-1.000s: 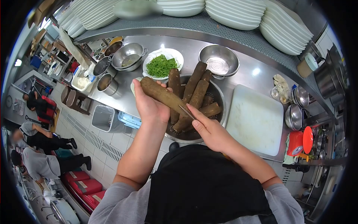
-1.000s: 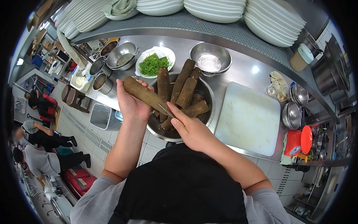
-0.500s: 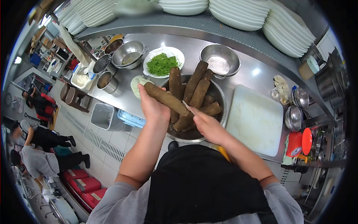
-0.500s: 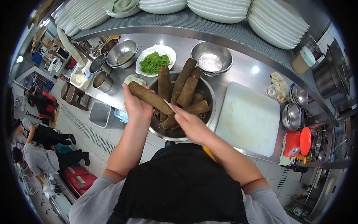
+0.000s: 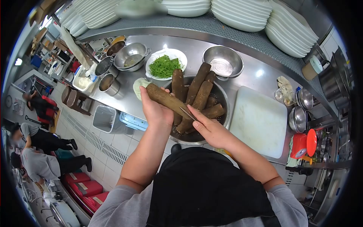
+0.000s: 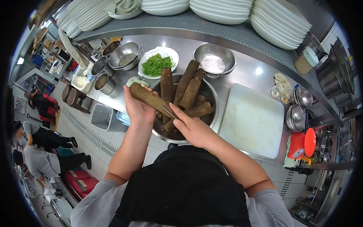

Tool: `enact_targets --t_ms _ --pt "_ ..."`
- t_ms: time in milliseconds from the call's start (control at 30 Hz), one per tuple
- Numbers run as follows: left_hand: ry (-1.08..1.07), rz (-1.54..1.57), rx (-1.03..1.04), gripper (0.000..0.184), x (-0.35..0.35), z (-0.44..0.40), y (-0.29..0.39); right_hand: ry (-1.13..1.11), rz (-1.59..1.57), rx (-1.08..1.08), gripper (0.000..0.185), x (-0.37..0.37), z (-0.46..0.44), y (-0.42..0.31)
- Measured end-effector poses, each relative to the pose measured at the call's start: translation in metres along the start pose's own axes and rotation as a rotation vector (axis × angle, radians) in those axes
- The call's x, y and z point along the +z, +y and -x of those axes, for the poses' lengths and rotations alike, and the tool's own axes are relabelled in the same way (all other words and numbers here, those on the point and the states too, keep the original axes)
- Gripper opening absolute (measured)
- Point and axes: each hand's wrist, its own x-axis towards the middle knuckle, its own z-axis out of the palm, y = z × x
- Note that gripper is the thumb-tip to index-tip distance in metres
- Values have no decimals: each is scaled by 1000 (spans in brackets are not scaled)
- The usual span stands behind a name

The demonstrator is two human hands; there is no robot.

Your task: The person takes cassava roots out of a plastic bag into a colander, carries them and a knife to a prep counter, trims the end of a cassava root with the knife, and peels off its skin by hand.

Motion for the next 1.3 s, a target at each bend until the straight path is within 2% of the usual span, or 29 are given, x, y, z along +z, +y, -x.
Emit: enact_targets --t_ms 133,200,267,333,367,433,500,633,700,800,833,900,933,1000,1033,1133,1233,1300 --pt "-120 -17 27 49 2 5 4 -73 -204 3 60 -2 2 -1" --pt "-172 -17 22 49 2 5 5 -259 -725 193 59 -8 5 -10" --pt "-285 -33 -23 48 1 4 7 -290 -736 229 59 -12 5 -3" --pt "-272 -59 -25 47 1 5 6 -320 -745 265 59 -6 2 10" --pt "-259 -84 -28 47 2 6 6 -119 -367 -19 58 2 -1 17" --pt "-219 -99 1 46 4 11 3 84 16 -294 58 7 1 20" --pt "-179 -114 30 46 5 15 0 -71 5 59 59 1 10 -6" --pt "-85 -118 87 47 5 16 -4 -56 -18 121 59 6 11 -14" --pt "-75 -115 91 47 6 17 -4 -34 -118 56 58 10 7 -3" --pt "-109 -133 70 48 8 18 -2 29 -66 14 58 12 6 -1" --pt "-62 -125 71 49 8 16 -4 29 -65 13 58 8 6 -14" --pt "-15 -116 70 49 6 12 -6 -50 254 297 57 -2 7 -48" --pt "2 -117 78 50 5 11 -6 -50 255 297 57 2 6 -39" --pt "20 -117 88 51 2 9 -6 71 -54 96 56 11 1 -10" --pt "14 -77 32 51 0 9 -6 71 -55 96 56 10 -2 -5" --pt "-2 -17 -38 52 -4 10 -5 -45 -404 194 55 2 -4 0" --pt "-19 13 -38 50 -3 8 -1 15 -195 70 56 2 6 2" --pt "-23 17 -34 50 -2 8 4 121 -9 -128 58 7 11 11"
